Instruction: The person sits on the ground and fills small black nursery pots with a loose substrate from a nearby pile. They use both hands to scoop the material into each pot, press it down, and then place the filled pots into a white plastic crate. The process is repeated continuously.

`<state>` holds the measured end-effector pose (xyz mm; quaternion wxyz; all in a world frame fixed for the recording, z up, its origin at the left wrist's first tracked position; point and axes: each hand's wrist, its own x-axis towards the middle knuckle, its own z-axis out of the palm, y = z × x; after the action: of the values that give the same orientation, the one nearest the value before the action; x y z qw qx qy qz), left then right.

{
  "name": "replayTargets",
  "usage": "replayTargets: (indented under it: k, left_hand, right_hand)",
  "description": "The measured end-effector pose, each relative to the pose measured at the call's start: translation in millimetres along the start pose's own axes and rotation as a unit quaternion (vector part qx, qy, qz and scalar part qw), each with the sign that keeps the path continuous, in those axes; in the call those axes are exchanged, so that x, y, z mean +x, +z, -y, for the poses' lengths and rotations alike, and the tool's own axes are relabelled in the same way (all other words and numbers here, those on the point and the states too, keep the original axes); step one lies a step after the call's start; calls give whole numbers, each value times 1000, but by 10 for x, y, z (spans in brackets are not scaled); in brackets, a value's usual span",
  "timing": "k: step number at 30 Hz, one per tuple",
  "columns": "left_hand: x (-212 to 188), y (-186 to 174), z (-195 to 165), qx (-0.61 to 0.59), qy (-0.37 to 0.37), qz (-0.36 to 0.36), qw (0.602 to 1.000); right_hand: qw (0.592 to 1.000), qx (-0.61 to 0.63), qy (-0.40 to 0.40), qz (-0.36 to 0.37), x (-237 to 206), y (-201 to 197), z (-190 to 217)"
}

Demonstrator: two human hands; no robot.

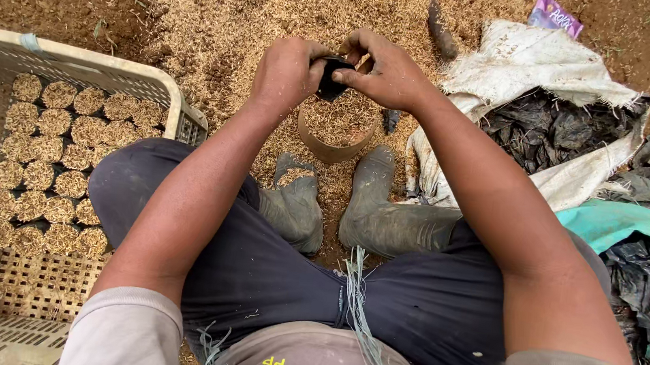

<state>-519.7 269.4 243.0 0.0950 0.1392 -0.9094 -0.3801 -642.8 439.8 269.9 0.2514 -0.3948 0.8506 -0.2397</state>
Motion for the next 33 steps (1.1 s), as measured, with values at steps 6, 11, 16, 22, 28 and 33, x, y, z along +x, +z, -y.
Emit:
replayTargets:
  k: [6,11,16,22,28,33]
  left_hand:
    - [161,365,590,15,-156,28,987]
    - [360,690,749,-46,-210,102,971]
    - [492,1093,728,-131,-271,144,943]
    - [517,1336,927,-84,-234,118,962]
    - [453,1389,981,-87,-165,53,981]
    - [493,1317,861,-103,-266,95,954]
  right_hand:
    - [955,-238,-173,37,21,902,-845]
    - [917,-371,-124,82,566,1256,-1505]
    - [989,-104,106,-23,1481,827,-2133]
    - [965,-89,222,-104,2296,679,-2295]
    - [979,-148,142,-14,2015,1116,-2173]
    - [969,-203,81,-116,1723,1280,-2120]
